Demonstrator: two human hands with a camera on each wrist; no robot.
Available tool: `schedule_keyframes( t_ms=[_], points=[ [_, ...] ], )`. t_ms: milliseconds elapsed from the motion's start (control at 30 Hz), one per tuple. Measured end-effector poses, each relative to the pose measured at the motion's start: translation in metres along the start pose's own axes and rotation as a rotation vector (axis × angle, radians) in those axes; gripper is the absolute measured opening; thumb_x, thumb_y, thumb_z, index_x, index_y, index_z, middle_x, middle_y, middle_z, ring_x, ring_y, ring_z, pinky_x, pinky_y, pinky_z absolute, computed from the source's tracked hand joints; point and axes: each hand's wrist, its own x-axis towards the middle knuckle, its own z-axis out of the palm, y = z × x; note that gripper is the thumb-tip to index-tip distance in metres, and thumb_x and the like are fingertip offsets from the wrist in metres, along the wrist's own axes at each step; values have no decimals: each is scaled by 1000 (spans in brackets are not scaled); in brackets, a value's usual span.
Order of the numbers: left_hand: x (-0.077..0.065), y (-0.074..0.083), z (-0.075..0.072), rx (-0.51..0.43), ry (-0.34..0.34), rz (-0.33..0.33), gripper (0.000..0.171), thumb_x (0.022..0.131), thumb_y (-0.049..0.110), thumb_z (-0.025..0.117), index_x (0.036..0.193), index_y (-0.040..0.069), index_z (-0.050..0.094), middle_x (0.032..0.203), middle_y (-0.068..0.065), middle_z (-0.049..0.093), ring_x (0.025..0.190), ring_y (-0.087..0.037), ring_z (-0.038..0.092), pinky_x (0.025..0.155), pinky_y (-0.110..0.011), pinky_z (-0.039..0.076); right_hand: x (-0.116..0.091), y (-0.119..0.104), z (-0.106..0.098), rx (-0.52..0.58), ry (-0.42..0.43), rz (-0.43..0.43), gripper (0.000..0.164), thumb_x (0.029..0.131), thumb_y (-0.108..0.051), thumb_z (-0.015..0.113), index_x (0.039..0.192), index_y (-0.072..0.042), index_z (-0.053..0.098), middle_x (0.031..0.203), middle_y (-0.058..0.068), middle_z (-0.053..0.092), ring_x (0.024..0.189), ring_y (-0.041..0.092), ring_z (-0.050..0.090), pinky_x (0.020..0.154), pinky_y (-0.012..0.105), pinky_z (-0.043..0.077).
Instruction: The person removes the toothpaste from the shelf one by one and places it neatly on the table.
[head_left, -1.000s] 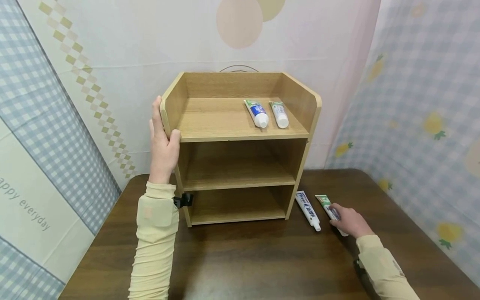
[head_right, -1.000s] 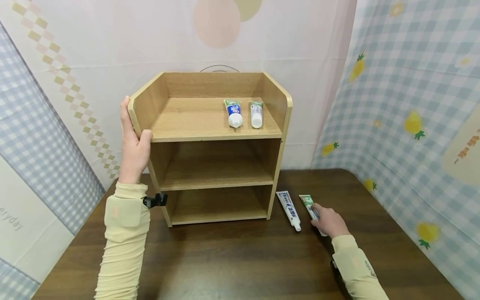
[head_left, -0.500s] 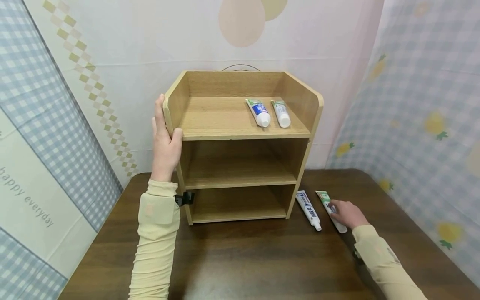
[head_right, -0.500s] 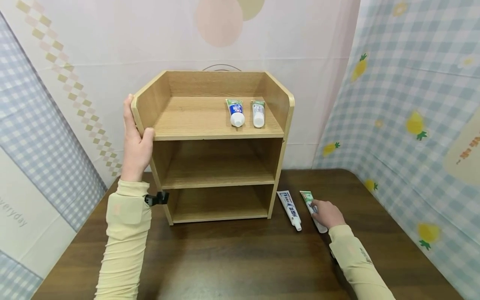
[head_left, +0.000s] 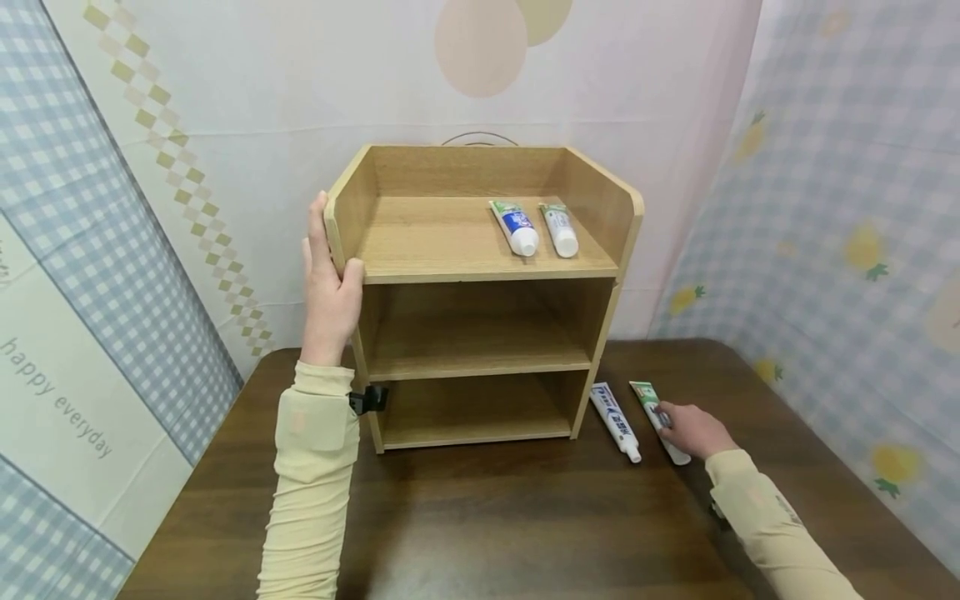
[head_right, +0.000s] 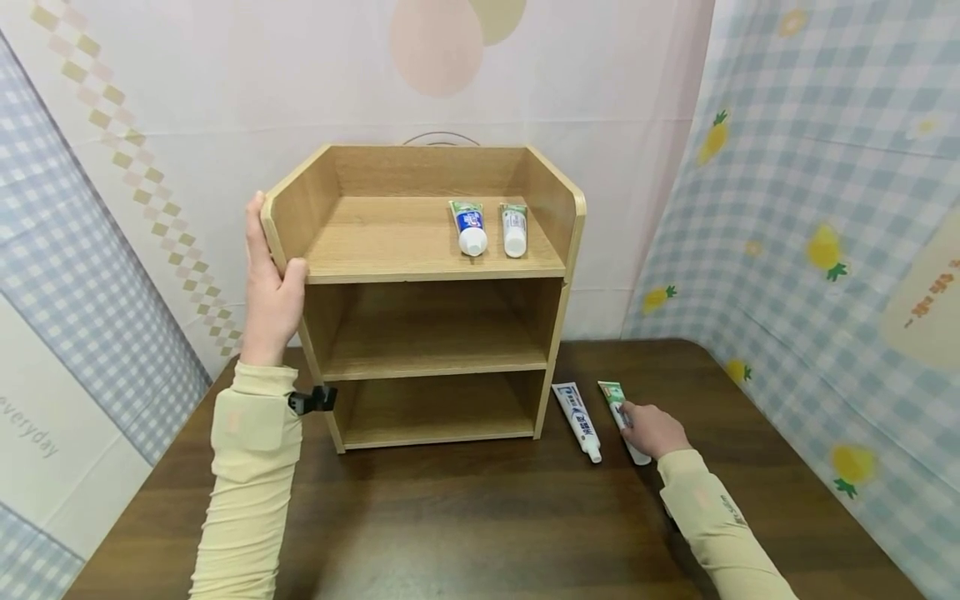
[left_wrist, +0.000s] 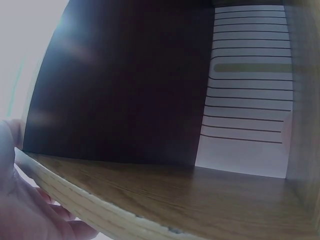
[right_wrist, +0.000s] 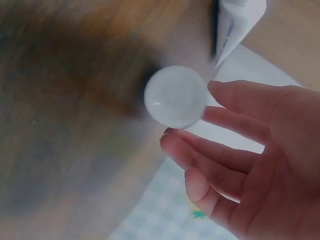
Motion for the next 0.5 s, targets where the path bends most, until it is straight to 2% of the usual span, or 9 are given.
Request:
schedule_keyframes(
  t_ms=[67,200,267,300,400,500],
  points=[
    [-1,0,0,4,-2,-6,83,84,3,40,150,48,18,142,-14,34,108,-22,41,87,-42,38,-3,-4,-3,-27,20,-24,32,85,-12,65,113,3,63,100,25,68,87,37,66,68,50,51],
    [0,-1,1,-1,-3,-2,83,84,2,40,150,48,18,139,-15,35,106,-22,40,86,-41,37,-9,-23,-15,-86,115,-97,25,84,-12,67,106,0,67,97,21,69,86,37,66,67,50,52],
    [0,0,1,-2,-3,4,83,84,2,40,150,47,18,140,-14,35,107,-22,40,87,-42,37,-12,-37,-25,-107,163,-133,26,85,-13,67,107,0,68,95,19,70,82,34,66,64,48,52],
    [1,0,1,-2,-3,7,83,84,2,40,150,47,18,141,-14,34,108,-22,40,88,-42,37,-13,-45,-31,-107,182,-151,20,85,-13,66,102,-1,68,89,16,69,76,31,65,60,45,51],
    [1,-1,1,2,-2,6,83,84,3,40,150,48,18,143,-14,33,109,-22,39,90,-44,38,-21,-72,-51,-100,242,-225,5,87,-13,63,86,-8,63,73,5,62,61,19,56,52,37,43],
    [0,-2,1,-2,1,1,83,84,3,40,151,47,17,143,-14,33,109,-22,40,90,-43,37,-30,-103,-72,-90,308,-318,14,88,-14,63,77,-15,56,65,-4,49,53,9,41,50,30,37]
  ],
)
